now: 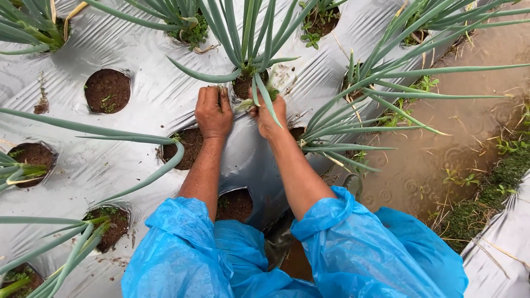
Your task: The person is weeding around onion plants growing in a hydroponic or raised bed system covered with white plastic mulch. They use their hands to pull small weeds from the soil around the base of the onion plants and from the muddy ground between the beds.
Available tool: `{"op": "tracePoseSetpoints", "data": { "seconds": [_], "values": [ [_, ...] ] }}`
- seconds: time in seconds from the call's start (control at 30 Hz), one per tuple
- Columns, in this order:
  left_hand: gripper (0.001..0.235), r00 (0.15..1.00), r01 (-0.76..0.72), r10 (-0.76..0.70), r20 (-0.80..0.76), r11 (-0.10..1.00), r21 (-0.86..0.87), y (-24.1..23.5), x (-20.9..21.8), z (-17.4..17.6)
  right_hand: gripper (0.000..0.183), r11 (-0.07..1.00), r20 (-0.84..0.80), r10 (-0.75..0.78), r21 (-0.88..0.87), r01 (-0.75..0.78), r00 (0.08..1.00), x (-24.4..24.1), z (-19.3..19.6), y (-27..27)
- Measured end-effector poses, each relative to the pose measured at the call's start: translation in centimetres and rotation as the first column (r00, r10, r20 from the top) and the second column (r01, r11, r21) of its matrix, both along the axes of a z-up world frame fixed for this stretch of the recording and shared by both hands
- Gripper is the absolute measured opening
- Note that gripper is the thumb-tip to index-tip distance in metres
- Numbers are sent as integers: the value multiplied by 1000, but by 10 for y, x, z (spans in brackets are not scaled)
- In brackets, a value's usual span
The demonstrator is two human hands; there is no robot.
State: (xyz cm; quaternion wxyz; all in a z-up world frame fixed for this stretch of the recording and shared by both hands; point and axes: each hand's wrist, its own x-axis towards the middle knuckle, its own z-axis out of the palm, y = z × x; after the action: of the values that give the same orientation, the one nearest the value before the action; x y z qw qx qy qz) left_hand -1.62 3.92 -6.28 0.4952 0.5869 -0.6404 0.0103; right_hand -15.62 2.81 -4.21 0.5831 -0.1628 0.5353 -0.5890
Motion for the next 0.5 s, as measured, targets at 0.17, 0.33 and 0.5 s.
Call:
{"op": "tracePoseSetpoints", "data": {
  "seconds": [0.17, 0.33, 0.5],
  "values": [
    [18, 1000, -23, 23, -14, 1000, 6, -3, 3, -12, 48, 993, 165, 88, -97, -73, 982, 23, 44, 4],
    [9, 1000, -24, 24, 4, 999, 25, 1, 3, -17, 38, 982, 349, -56, -152, 116, 935, 35, -5, -14],
    [6, 1000, -26, 26, 7, 999, 36, -2, 2, -14, 47, 990, 328, 52, -141, -5, 943, 39, 9, -28]
  ]
}}
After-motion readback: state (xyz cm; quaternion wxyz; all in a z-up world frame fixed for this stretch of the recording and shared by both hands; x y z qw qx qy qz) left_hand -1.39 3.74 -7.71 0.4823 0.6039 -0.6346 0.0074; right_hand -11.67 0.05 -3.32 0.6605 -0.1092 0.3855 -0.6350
